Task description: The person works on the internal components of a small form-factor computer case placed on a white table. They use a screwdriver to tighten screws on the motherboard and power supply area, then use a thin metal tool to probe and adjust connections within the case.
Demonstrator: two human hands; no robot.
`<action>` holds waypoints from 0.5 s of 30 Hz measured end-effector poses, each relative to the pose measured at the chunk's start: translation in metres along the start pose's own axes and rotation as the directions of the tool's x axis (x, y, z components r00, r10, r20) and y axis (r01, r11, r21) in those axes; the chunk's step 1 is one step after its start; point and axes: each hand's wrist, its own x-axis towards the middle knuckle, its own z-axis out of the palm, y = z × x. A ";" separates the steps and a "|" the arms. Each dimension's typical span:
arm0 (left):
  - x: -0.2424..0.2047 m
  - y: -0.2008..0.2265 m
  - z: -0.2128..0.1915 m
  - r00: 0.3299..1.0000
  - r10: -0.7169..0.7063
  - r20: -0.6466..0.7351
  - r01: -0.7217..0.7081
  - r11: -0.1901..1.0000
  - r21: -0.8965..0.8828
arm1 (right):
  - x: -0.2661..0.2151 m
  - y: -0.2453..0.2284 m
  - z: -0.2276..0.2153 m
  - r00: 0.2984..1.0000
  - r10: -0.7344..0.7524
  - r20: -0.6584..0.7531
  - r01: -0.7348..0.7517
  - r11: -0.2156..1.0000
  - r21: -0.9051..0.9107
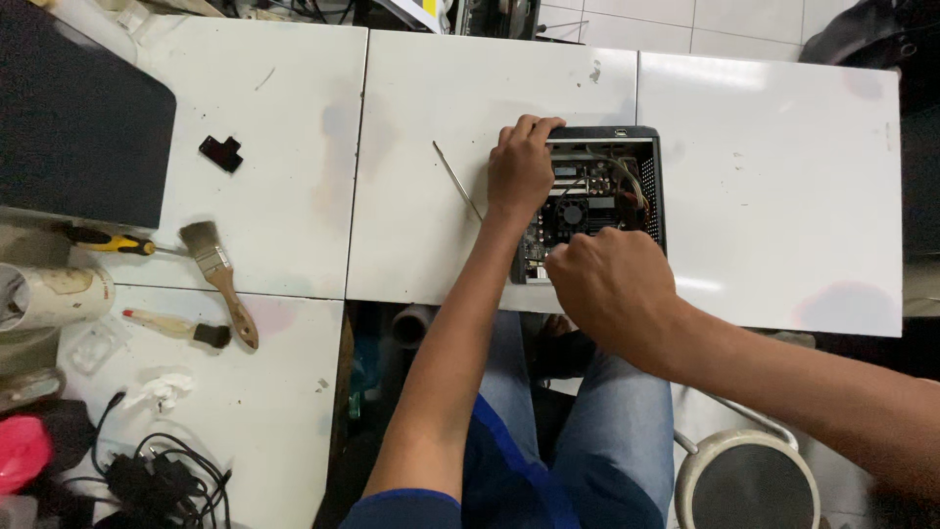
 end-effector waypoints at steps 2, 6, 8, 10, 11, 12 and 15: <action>0.001 0.000 -0.001 1.000 0.000 -0.006 0.000 1.000 0.005 | 0.002 -0.005 0.007 1.000 -0.004 -0.009 0.004 1.000 0.016; 0.001 -0.003 0.000 1.000 0.021 -0.006 -0.021 1.000 -0.001 | 0.010 -0.034 0.032 0.999 -0.034 0.014 0.035 0.998 -0.055; 0.001 -0.002 0.001 1.000 0.017 0.001 -0.017 1.000 0.000 | 0.011 -0.037 0.011 0.993 -0.114 0.010 0.114 0.992 -0.052; 0.000 -0.002 0.000 1.000 0.009 0.005 -0.009 1.000 0.002 | 0.013 -0.035 0.006 0.980 -0.198 0.004 0.198 0.979 -0.050; 0.001 -0.001 -0.002 1.000 0.004 0.009 -0.004 1.000 0.004 | 0.014 -0.030 0.010 0.965 -0.260 0.012 0.261 0.964 -0.059; 0.001 0.000 -0.002 1.000 -0.001 0.012 0.001 1.000 0.004 | 0.015 -0.024 0.014 0.947 -0.321 0.021 0.321 0.944 -0.068; 0.000 0.002 -0.004 1.000 0.006 0.011 -0.006 1.000 -0.008 | 0.012 -0.023 0.017 0.939 -0.343 0.005 0.342 0.932 -0.121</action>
